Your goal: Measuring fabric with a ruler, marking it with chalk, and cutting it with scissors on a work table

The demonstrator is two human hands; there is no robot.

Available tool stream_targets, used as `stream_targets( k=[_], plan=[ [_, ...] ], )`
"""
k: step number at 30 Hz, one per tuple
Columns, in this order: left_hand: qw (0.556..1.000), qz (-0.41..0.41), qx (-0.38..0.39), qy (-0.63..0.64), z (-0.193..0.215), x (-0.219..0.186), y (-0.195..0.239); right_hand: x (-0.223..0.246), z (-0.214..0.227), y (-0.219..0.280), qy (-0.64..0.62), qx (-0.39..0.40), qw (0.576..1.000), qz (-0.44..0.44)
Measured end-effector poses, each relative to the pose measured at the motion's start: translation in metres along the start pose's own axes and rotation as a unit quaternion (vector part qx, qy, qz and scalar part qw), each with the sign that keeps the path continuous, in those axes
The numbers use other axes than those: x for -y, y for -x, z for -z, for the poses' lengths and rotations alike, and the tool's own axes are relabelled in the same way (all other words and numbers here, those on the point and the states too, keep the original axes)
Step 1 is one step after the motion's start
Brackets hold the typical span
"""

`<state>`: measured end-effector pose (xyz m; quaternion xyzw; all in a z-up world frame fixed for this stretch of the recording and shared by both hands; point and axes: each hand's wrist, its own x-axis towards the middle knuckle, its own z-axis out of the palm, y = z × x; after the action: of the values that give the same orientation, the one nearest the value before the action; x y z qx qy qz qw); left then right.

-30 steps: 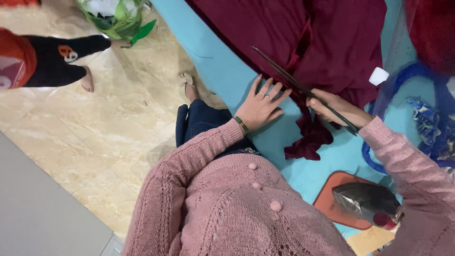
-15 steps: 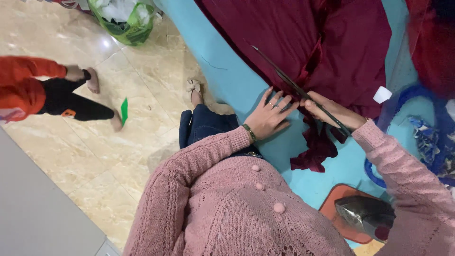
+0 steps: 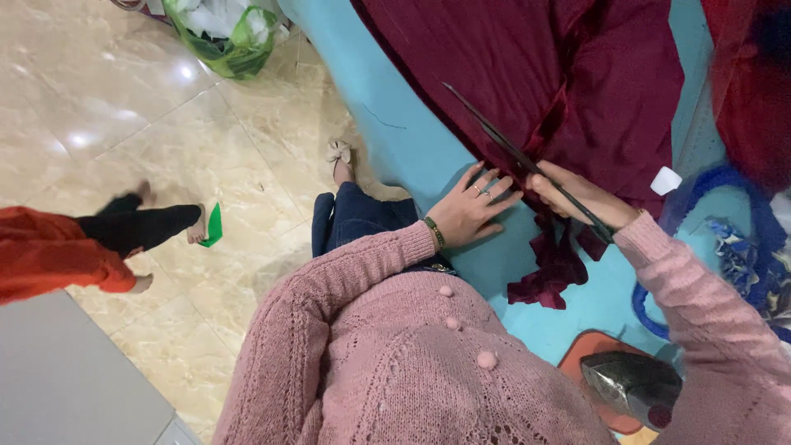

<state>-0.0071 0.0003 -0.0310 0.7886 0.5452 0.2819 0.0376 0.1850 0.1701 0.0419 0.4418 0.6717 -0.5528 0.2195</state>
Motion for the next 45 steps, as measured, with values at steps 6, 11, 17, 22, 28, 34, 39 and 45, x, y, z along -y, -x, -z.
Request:
stream_targets(
  k=[6, 11, 17, 22, 28, 34, 39, 45],
  plan=[
    [1.0, -0.014, 0.008, 0.013, -0.007, 0.007, 0.005, 0.096, -0.006, 0.02, 0.005, 0.009, 1.0, -0.017],
    [0.997, -0.03, 0.07, 0.008, 0.003, 0.013, 0.005, 0.035, -0.004, -0.018, -0.041, 0.036, 0.999, -0.006],
    [0.993, -0.053, 0.096, 0.037, 0.002, 0.024, 0.006, 0.073, 0.002, -0.009, -0.09, 0.07, 0.992, -0.053],
    [0.988, -0.066, 0.121, 0.064, 0.011, 0.032, 0.005, 0.081, -0.009, -0.024, -0.081, 0.05, 0.995, -0.024],
    [0.984, -0.085, 0.122, 0.096, 0.015, 0.043, 0.005, 0.1, -0.01, -0.037, -0.066, 0.045, 0.997, 0.008],
    [0.977, -0.115, 0.1, 0.147, 0.007, 0.054, 0.007, 0.108, -0.011, -0.033, -0.122, 0.027, 0.992, -0.016],
    [0.95, -0.089, 0.052, 0.293, 0.004, 0.061, 0.004, 0.138, -0.008, -0.042, -0.11, 0.055, 0.992, -0.017],
    [0.928, -0.086, 0.024, 0.362, 0.011, 0.069, 0.0, 0.138, -0.008, -0.075, -0.106, 0.069, 0.991, 0.037]
  ],
)
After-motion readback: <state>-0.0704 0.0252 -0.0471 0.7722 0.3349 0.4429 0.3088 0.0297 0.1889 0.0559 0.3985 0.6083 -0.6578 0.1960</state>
